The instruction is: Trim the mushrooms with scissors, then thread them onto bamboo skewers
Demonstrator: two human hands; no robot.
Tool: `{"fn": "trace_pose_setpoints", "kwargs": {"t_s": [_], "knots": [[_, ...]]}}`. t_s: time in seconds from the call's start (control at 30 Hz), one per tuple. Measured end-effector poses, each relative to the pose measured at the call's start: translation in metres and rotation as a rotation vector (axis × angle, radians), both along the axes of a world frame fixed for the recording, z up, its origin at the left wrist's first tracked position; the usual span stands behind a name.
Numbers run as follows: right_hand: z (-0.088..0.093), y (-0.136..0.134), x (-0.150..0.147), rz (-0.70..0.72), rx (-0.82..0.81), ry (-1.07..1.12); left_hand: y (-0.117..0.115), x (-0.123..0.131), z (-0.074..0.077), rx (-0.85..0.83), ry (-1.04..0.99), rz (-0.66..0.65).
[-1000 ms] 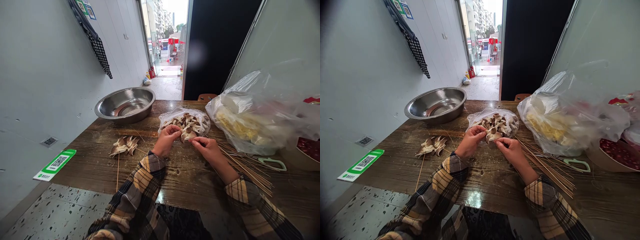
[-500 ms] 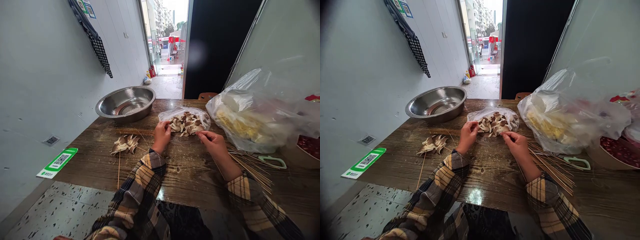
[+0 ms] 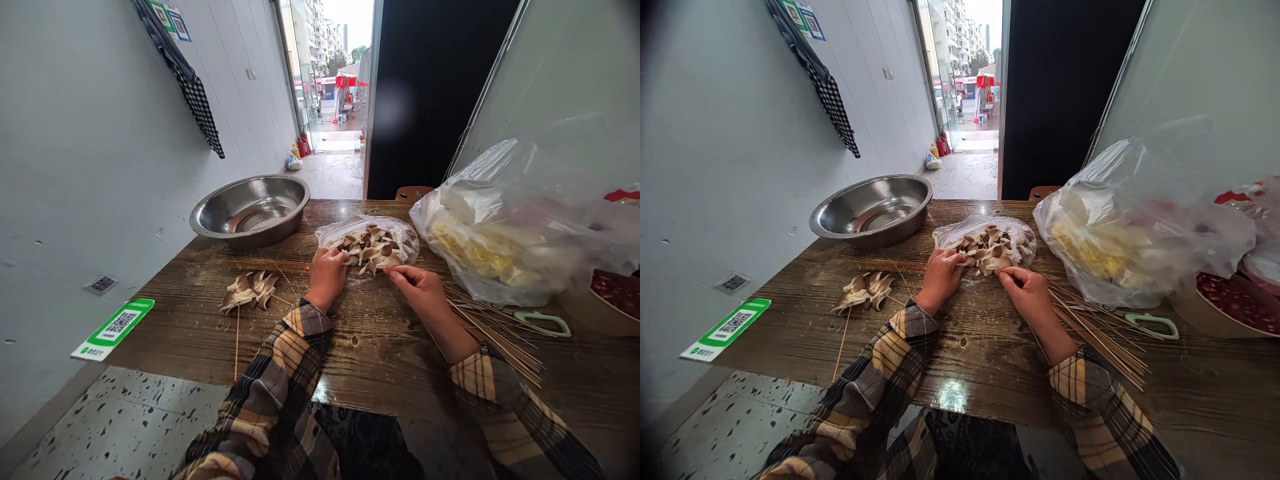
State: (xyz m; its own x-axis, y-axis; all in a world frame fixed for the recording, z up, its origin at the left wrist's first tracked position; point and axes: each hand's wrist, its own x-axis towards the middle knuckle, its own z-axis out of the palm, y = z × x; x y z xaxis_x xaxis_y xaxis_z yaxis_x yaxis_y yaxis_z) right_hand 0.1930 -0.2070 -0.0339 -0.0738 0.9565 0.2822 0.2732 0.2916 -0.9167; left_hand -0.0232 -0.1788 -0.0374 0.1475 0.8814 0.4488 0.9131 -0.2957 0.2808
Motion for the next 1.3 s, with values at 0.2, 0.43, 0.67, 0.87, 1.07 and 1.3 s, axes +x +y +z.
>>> {"fn": "trace_pose_setpoints", "kwargs": {"t_s": [0.2, 0.43, 0.67, 0.87, 1.07, 1.3], "knots": [[-0.002, 0.001, 0.001, -0.001, 0.002, -0.01, 0.001, 0.001, 0.0, 0.004, -0.197, 0.002], [0.002, -0.003, -0.001, 0.048, 0.004, -0.026, 0.004, 0.0, 0.002, -0.217, -1.276, -0.078], [0.006, -0.01, -0.008, 0.178, 0.025, -0.135, -0.001, 0.002, 0.011, -0.429, -1.717, -0.178], [0.004, -0.009, -0.009, 0.167, 0.06, -0.232, -0.005, 0.007, 0.016, -0.473, -1.754, -0.203], [0.005, -0.009, -0.009, 0.148, 0.085, -0.221, -0.009, 0.01, 0.019, -0.535, -1.763, -0.187], [0.005, -0.009, -0.009, 0.163, 0.11, -0.21, -0.008, 0.009, 0.015, -0.549, -1.809, -0.212]]}}
